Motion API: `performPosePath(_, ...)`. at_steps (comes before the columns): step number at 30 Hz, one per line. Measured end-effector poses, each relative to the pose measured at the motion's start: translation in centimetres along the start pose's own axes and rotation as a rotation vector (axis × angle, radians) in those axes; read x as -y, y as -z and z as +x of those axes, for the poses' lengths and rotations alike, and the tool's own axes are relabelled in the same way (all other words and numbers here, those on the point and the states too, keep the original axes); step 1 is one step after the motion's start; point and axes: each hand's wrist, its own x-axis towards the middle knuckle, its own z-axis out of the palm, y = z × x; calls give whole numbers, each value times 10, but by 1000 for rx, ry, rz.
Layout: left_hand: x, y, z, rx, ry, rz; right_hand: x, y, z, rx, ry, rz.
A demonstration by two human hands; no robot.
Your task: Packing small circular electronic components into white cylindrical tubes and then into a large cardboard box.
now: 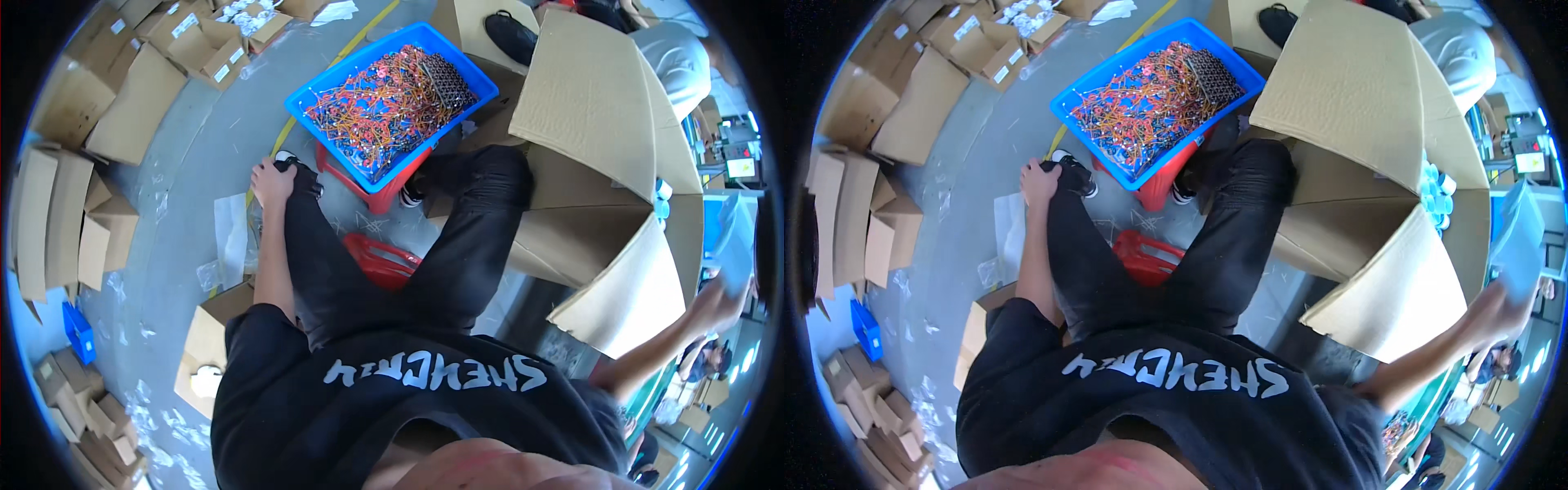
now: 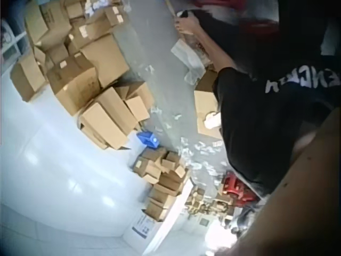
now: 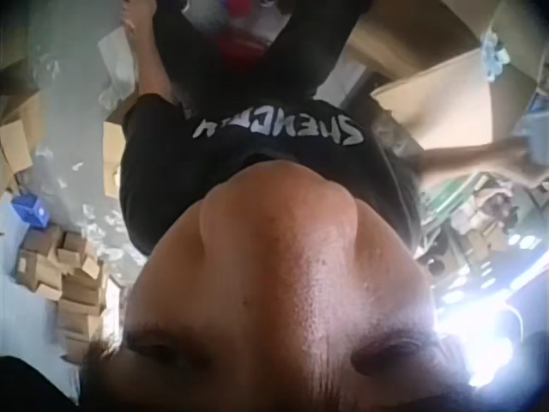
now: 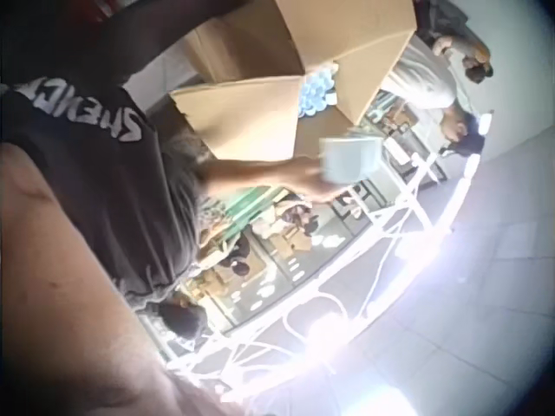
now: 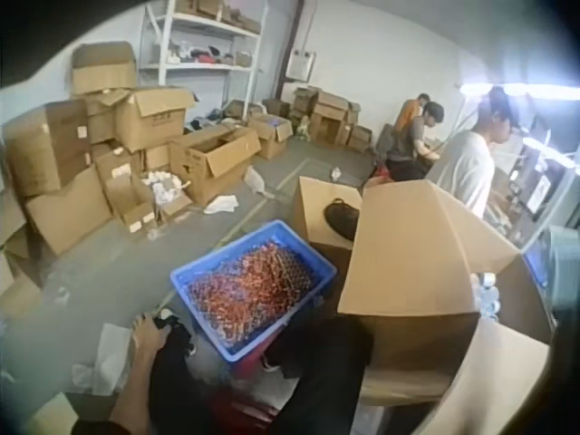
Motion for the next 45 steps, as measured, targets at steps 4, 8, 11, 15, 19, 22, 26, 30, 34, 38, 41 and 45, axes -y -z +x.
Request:
performPosePath(4,-7,5,15,52,-85,-18,174,31,-136,307,303,796)
performPosePath(8,-24,89,-9,14,-235,-120,296,-92,-188,670,249,1178)
performPosePath(11,-41,145,-31,-44,-460,-419,352,-249,-215,763,346,878)
performPosePath(15,-81,189,-52,204,-656,-699,361,-390,-220,958,450,519)
performPosePath(19,-116,176,-43,274,-750,-670,360,-457,-232,1063,671,416)
performPosePath(22,-150,129,-7,379,-767,-588,351,-473,-224,1307,761,328)
performPosePath(26,-191,48,38,534,-883,-159,341,-457,-202,1266,701,600)
performPosePath(30,-231,-15,40,443,-1227,-130,332,-439,-178,1059,627,875)
performPosePath(34,-274,3,26,654,-1124,78,298,-462,-176,1129,551,810)
performPosePath(38,-256,38,47,864,-1009,-476,306,-465,-160,1378,512,955)
performPosePath(41,-234,62,68,880,-891,-797,322,-436,-155,1714,450,1314)
performPosePath(45,-231,75,89,746,-850,-1042,328,-393,-151,1948,-272,1636)
